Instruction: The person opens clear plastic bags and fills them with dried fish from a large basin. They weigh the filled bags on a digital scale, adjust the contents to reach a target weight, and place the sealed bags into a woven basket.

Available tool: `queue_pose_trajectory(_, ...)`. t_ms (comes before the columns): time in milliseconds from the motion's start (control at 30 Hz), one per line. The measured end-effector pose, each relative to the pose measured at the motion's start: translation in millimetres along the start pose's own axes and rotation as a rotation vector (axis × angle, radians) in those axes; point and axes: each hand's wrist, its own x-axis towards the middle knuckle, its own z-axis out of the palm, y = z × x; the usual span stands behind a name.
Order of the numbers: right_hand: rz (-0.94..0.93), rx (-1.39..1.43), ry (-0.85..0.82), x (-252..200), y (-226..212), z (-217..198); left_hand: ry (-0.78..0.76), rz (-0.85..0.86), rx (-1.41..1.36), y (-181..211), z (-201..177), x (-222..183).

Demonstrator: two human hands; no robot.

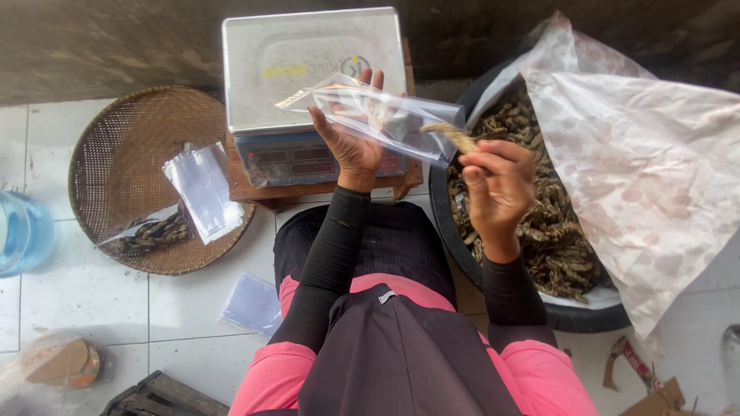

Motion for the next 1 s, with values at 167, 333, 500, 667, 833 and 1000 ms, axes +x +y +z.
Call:
queue_pose_trajectory(167,-0.073,-0.061,-0.156,6,-14,15,0.031,-0.020,0.042,6,-4,-5)
queue_pose_trajectory(333,0.143,0.224,-0.314,15,-16,14,-0.037,-0.054,-0.084,-8,-6,-10)
queue_pose_trajectory(500,-0.011,0.018,-0.255,1,-5,4,-0.029,-0.114,-0.112,-27,-1,-20)
queue_pose_trajectory(667,-0.050,0.028,0.120,-24,38,-49,-0.031,-0.161,-0.121,-28,9,-25)
queue_pose_trajectory(833,0.493,-0.354,0.128,-60,140,-111,-0.016,-0.206,-0.063,-35,12,-31)
queue_pose_trajectory(1000,0.811,-0.707,-0.391,-129,247,-109,-0.006,-0.201,0.021,-42,11,-30)
